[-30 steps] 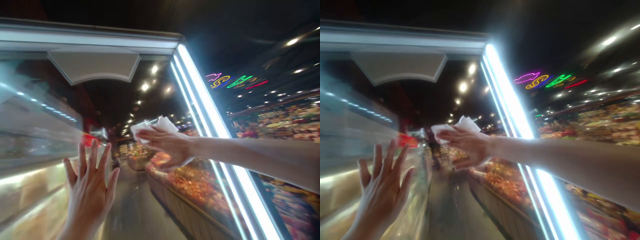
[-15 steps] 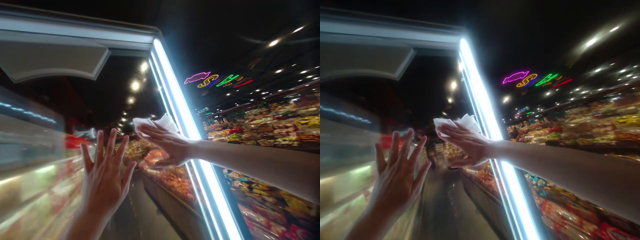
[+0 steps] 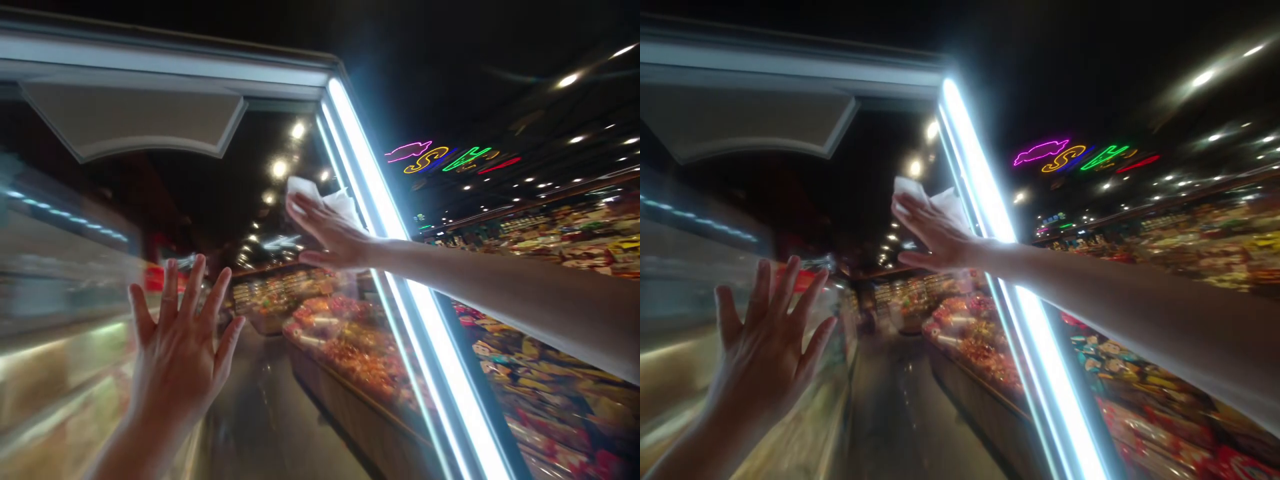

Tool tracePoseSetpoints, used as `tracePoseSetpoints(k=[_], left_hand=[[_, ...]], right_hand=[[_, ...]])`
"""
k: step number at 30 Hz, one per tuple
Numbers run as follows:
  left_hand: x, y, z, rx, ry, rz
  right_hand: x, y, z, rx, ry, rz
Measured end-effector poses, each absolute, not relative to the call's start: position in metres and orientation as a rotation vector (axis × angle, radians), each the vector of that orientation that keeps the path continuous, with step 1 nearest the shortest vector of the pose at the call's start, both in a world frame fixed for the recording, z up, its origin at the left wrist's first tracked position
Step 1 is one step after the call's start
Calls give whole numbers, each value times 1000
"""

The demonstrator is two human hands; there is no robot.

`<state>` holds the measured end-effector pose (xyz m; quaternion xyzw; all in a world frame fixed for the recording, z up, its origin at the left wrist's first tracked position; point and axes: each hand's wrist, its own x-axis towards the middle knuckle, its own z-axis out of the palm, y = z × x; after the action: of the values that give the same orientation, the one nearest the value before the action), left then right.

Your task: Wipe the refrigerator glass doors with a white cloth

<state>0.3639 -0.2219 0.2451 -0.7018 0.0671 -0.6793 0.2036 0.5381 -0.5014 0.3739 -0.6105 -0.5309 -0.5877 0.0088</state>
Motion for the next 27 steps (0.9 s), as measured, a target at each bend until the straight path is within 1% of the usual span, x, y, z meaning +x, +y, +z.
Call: tracePoseSetpoints(k=[2,6,10,15,19,23,27], left_hand=[[355,-207,244,-1963,179,-1898],[340,-176,239,-1982,121,-1900],[327,-141,234,-1963,102,-1882],[308,-96,230,-1998,88,-1844],[290,-62,221,-2046,68,-1832],[269,-36,186,-2110,18,-1816],[251,-26,130,-2202,-71,-1838]], right_hand=[[528,-485,372,-1915,-1809,-1821],[499,-447,363,-1866,-1668,-1825],[467,-403,343,-1921,-1984,-1745],[439,-348,319,-1896,-1929,-1735],[416,-306,294,-1853,-2193,-1608],[394,-273,248,-1925,-1806,-1675],[373,-244,178,-2030,-1803,-1538]])
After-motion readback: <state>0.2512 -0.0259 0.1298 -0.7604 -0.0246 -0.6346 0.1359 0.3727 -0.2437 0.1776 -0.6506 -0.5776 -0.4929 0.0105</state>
